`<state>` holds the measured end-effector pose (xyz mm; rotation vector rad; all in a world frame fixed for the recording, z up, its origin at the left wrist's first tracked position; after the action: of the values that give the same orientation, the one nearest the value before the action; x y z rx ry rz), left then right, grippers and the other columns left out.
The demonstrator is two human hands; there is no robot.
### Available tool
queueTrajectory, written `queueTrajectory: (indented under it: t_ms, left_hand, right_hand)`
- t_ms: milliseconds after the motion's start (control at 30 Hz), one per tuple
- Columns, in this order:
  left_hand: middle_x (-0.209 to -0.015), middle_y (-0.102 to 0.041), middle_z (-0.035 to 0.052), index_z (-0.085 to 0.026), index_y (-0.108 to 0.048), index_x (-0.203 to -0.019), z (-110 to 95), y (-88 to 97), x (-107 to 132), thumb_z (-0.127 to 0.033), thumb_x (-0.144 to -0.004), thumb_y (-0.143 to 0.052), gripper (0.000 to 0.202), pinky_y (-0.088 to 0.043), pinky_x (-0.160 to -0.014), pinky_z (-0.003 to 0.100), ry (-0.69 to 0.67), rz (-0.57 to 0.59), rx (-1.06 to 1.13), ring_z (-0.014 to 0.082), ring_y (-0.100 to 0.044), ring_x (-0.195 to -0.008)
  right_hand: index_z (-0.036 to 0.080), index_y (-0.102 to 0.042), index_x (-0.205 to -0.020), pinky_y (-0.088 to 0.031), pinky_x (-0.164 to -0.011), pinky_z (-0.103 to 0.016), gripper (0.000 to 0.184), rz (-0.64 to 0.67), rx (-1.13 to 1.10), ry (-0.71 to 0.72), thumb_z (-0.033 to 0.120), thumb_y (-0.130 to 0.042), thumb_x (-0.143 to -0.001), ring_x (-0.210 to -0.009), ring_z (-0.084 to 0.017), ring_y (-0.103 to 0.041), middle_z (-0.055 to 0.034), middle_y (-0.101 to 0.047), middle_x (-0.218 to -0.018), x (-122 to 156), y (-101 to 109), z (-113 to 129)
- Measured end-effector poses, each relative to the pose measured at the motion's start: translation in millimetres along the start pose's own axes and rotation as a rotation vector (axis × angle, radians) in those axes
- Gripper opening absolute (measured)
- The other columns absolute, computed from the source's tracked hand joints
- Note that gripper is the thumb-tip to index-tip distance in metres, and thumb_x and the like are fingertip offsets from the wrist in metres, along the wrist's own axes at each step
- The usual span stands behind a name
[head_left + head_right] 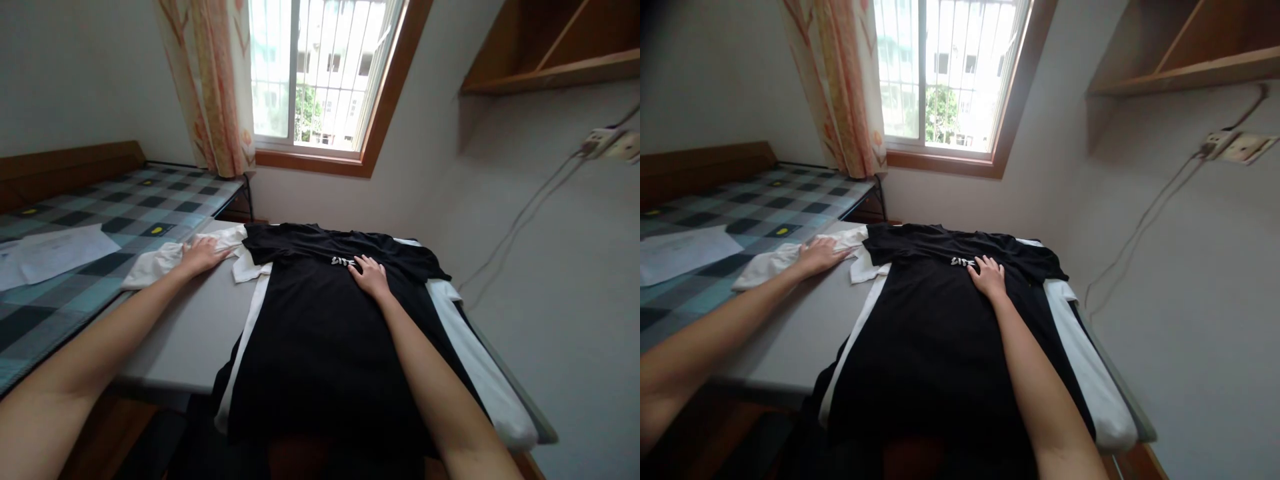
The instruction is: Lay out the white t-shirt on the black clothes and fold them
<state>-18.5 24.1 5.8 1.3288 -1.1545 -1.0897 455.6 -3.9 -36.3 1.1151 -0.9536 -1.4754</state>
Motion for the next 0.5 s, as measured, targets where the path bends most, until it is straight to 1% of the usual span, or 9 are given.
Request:
queueTrajectory:
  t_ms: [100, 133, 200, 233, 300, 367, 400, 467, 500]
  left_hand:
    - [-0.129, -0.061, 0.0218, -0.015, -0.054, -0.125, 0.8, 16.1, 7.0, -0.076, -0.076, -0.043, 0.079, -0.036, -0.097, 0.053, -0.010, -0.076, 0.017, 0.0404, -0.053, -0.119]
    - [-0.120, -0.066, 0.0200, -0.015, -0.055, -0.123, 2.4, 24.1, 8.9, -0.078, -0.072, -0.043, 0.082, -0.037, -0.092, 0.051, 0.009, -0.096, 0.027, 0.0397, -0.056, -0.113]
    - [-0.104, -0.071, 0.0124, -0.020, -0.054, -0.120, 10.4, 44.6, 11.7, -0.084, -0.063, -0.043, 0.086, -0.037, -0.085, 0.048, 0.080, -0.146, 0.096, 0.0373, -0.059, -0.107]
    - [-0.097, -0.072, 0.0078, -0.025, -0.054, -0.118, 16.9, 57.4, 12.8, -0.086, -0.058, -0.042, 0.086, -0.035, -0.084, 0.047, 0.133, -0.189, 0.167, 0.0356, -0.058, -0.107]
    - [-0.089, -0.072, 0.0009, -0.035, -0.052, -0.112, 30.9, 87.0, 15.2, -0.091, -0.051, -0.037, 0.084, -0.032, -0.082, 0.045, 0.215, -0.319, 0.366, 0.0316, -0.055, -0.108]
    - [-0.086, -0.071, -0.0005, -0.037, -0.051, -0.108, 40.2, 121.5, 17.9, -0.095, -0.047, -0.033, 0.086, -0.029, -0.079, 0.042, 0.230, -0.496, 0.532, 0.0287, -0.052, -0.109]
    - [-0.084, -0.070, -0.0006, -0.037, -0.051, -0.106, 41.6, 139.8, 18.8, -0.096, -0.045, -0.033, 0.087, -0.029, -0.077, 0.041, 0.219, -0.584, 0.599, 0.0271, -0.051, -0.109]
    - [-0.077, -0.068, -0.0008, -0.037, -0.052, -0.104, 35.7, 176.3, 18.0, -0.097, -0.044, -0.034, 0.087, -0.028, -0.075, 0.039, 0.174, -0.718, 0.708, 0.0234, -0.049, -0.110]
    - [-0.072, -0.066, -0.0004, -0.037, -0.053, -0.102, 28.5, 193.1, 15.4, -0.098, -0.044, -0.036, 0.086, -0.028, -0.074, 0.039, 0.163, -0.742, 0.750, 0.0226, -0.047, -0.111]
  right_hand:
    - [0.019, -0.054, -0.139, -0.023, -0.114, -0.050, 0.052, -0.026, -0.017, 0.001, 0.048, -0.045, -0.096, -0.141, -0.029, -0.035, -0.0122, -0.044, -0.151, -0.2, -0.2, -0.8]
    - [0.019, -0.055, -0.138, -0.023, -0.114, -0.050, 0.052, -0.036, -0.020, 0.001, 0.047, -0.046, -0.096, -0.140, -0.029, -0.036, -0.0121, -0.046, -0.150, -0.3, -0.2, -0.8]
    - [0.019, -0.056, -0.136, -0.024, -0.114, -0.048, 0.050, -0.050, -0.021, 0.000, 0.047, -0.046, -0.096, -0.140, -0.028, -0.037, -0.0118, -0.047, -0.149, -0.2, 0.0, -0.3]
    - [0.019, -0.057, -0.136, -0.025, -0.114, -0.048, 0.050, -0.054, -0.020, -0.001, 0.047, -0.047, -0.096, -0.139, -0.028, -0.038, -0.0118, -0.048, -0.148, 0.0, 0.1, 0.2]
    - [0.018, -0.057, -0.136, -0.025, -0.114, -0.047, 0.050, -0.058, -0.011, -0.004, 0.046, -0.046, -0.096, -0.139, -0.027, -0.038, -0.0120, -0.048, -0.148, 1.0, 0.5, 1.9]
    - [0.017, -0.057, -0.136, -0.025, -0.114, -0.047, 0.050, -0.058, 0.004, -0.006, 0.045, -0.046, -0.096, -0.139, -0.028, -0.038, -0.0126, -0.048, -0.148, 2.4, 1.2, 3.8]
    - [0.017, -0.056, -0.136, -0.025, -0.114, -0.047, 0.050, -0.056, 0.011, -0.007, 0.045, -0.046, -0.096, -0.139, -0.028, -0.038, -0.0129, -0.048, -0.148, 3.1, 1.7, 4.9]
    - [0.017, -0.056, -0.136, -0.025, -0.114, -0.049, 0.049, -0.045, 0.019, -0.014, 0.044, -0.046, -0.097, -0.140, -0.029, -0.037, -0.0136, -0.047, -0.149, 3.9, 3.5, 7.7]
    - [0.017, -0.056, -0.136, -0.024, -0.114, -0.050, 0.048, -0.037, 0.018, -0.020, 0.043, -0.047, -0.096, -0.140, -0.030, -0.037, -0.0141, -0.046, -0.149, 4.1, 5.3, 9.8]
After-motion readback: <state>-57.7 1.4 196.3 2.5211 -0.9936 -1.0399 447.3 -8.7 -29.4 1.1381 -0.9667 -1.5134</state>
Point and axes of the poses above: each hand's wrist, its own x-axis away from the middle knuckle, its own y-axis out of the back of the hand, z = x × y, the point moved 3 cm from there along -x, towards the middle knuckle
